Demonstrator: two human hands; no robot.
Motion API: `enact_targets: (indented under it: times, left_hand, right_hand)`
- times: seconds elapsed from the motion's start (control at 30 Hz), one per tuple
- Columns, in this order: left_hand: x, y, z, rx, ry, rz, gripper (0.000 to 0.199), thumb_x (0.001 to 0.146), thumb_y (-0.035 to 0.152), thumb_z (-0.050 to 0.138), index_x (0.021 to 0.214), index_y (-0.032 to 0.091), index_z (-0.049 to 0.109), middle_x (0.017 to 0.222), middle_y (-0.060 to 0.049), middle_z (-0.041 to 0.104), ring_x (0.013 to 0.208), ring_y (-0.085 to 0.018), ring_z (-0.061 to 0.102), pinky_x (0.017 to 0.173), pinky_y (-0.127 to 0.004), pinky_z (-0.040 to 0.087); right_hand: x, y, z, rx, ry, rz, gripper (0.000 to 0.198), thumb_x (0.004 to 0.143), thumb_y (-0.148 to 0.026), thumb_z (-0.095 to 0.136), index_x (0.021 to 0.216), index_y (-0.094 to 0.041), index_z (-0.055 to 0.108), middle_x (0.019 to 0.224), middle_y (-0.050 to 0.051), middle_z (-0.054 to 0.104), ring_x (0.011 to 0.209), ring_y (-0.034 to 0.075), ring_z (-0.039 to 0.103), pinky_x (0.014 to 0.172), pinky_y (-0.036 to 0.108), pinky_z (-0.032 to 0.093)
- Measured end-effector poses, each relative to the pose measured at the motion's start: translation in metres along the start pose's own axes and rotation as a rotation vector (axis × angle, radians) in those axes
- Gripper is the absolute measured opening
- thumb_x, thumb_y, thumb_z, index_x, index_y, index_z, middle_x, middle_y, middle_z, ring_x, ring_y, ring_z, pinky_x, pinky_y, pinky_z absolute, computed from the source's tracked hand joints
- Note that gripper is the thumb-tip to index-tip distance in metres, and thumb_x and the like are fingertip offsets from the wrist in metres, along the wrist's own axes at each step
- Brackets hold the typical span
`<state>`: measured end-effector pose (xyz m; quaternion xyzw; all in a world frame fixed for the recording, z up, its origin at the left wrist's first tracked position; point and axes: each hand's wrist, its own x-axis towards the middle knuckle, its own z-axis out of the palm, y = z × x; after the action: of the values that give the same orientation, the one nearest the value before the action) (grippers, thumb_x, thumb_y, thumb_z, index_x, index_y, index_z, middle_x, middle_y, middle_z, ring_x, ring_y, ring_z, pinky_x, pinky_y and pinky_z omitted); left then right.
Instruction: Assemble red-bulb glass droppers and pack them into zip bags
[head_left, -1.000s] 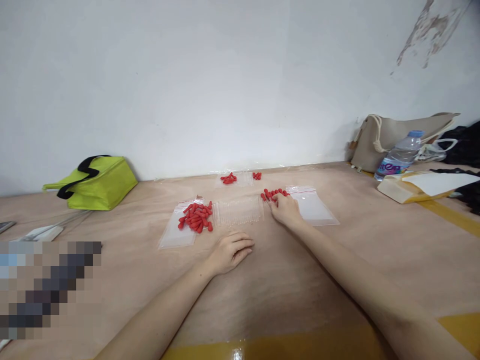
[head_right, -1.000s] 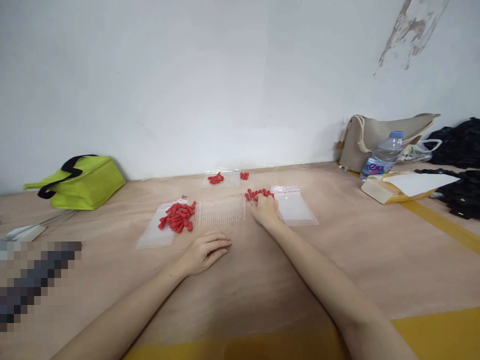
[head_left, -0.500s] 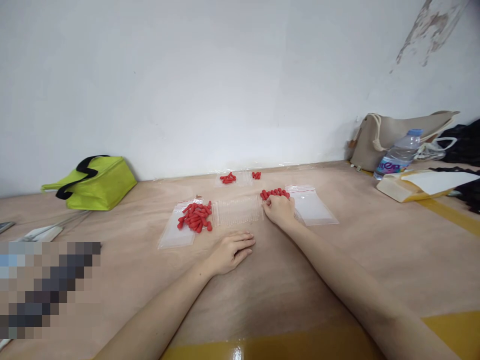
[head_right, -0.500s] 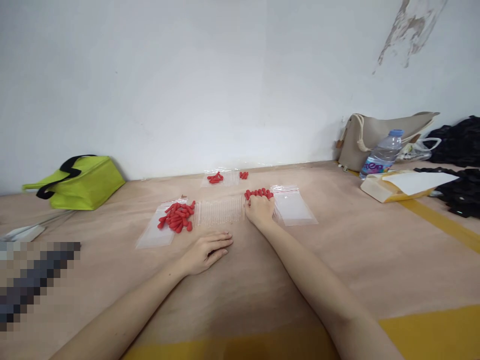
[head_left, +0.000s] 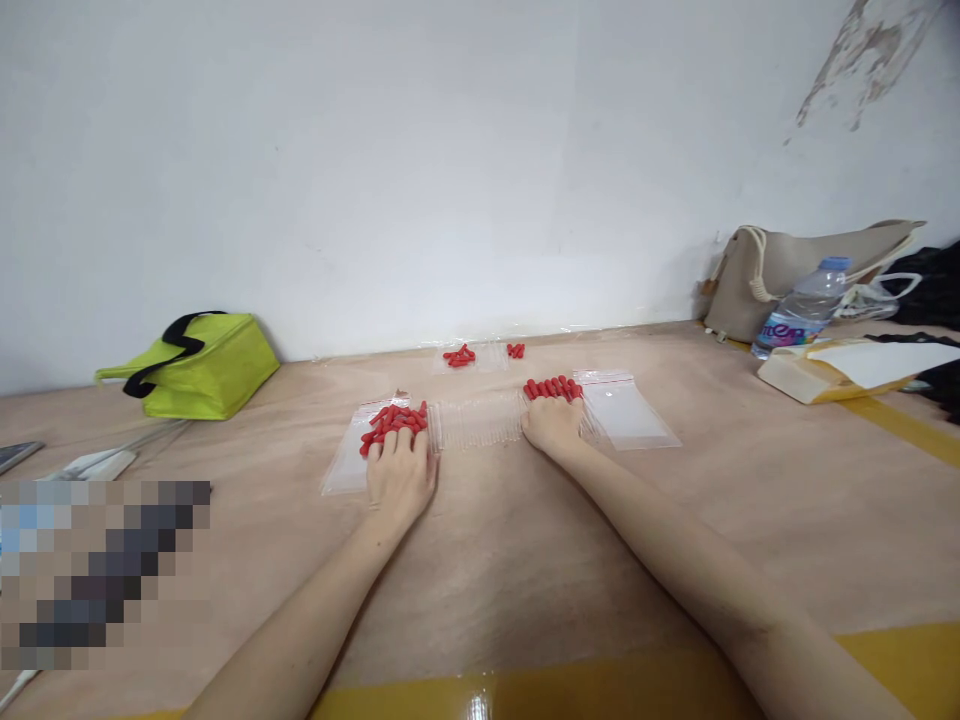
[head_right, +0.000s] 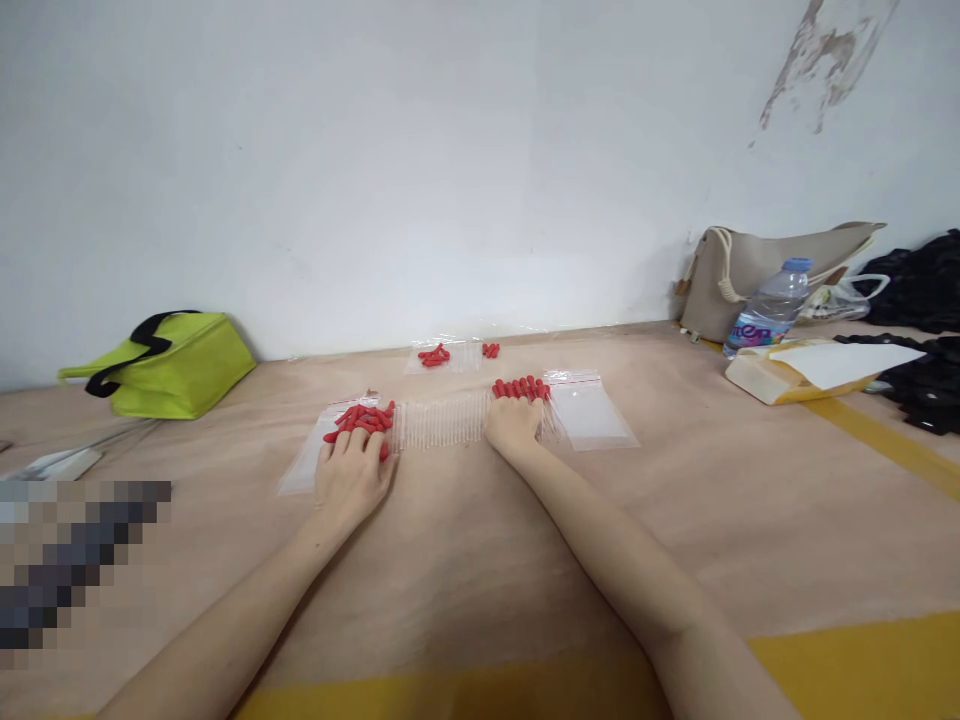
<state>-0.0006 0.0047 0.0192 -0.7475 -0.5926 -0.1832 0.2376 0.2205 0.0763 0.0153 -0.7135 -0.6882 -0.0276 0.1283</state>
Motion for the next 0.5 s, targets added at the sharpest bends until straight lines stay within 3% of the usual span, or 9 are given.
enact_targets:
  times: [0.17,0.27,0.4,0.5]
  left_hand:
    - [0.0,-0.006,0.008,0.075,-0.092,-0.012,0.023,0.08,0.024,0.042,0.091,0.011,0.058,0.081,-0.015,0.058,0.082,-0.029,0.049,0.07,-0.04,0.032]
    - [0.0,-0.004,0.01,0.095,-0.09,-0.019,0.023,0.08,0.017,0.038,0.092,0.009,0.057,0.077,-0.015,0.059,0.078,-0.028,0.051,0.07,-0.04,0.032]
    - [0.001,0.0,0.004,0.06,-0.042,-0.009,0.028,0.079,0.013,0.037,0.099,0.007,0.055,0.08,-0.016,0.058,0.081,-0.029,0.05,0.069,-0.041,0.034]
    - [-0.003,0.011,0.001,-0.127,-0.003,0.091,0.036,0.077,0.013,0.04,0.111,0.007,0.049,0.091,-0.016,0.056,0.086,-0.028,0.05,0.073,-0.04,0.037]
  right_hand:
    - [-0.003,-0.003,0.006,0.016,0.058,0.018,0.027,0.076,-0.019,0.04,0.082,-0.007,0.063,0.084,0.02,0.064,0.085,0.028,0.055,0.076,0.04,0.024]
    - [-0.011,0.001,0.007,0.024,0.176,-0.021,0.029,0.08,-0.023,0.036,0.084,-0.007,0.06,0.085,0.019,0.062,0.084,0.027,0.054,0.076,0.038,0.024]
    - [-0.028,0.017,0.008,0.058,0.322,-0.159,0.03,0.086,-0.026,0.029,0.085,-0.01,0.054,0.082,0.013,0.061,0.08,0.023,0.053,0.078,0.037,0.025]
    - [-0.046,0.032,0.01,0.161,0.334,-0.344,0.028,0.088,-0.025,0.028,0.086,-0.012,0.053,0.08,0.01,0.061,0.076,0.02,0.053,0.078,0.035,0.028]
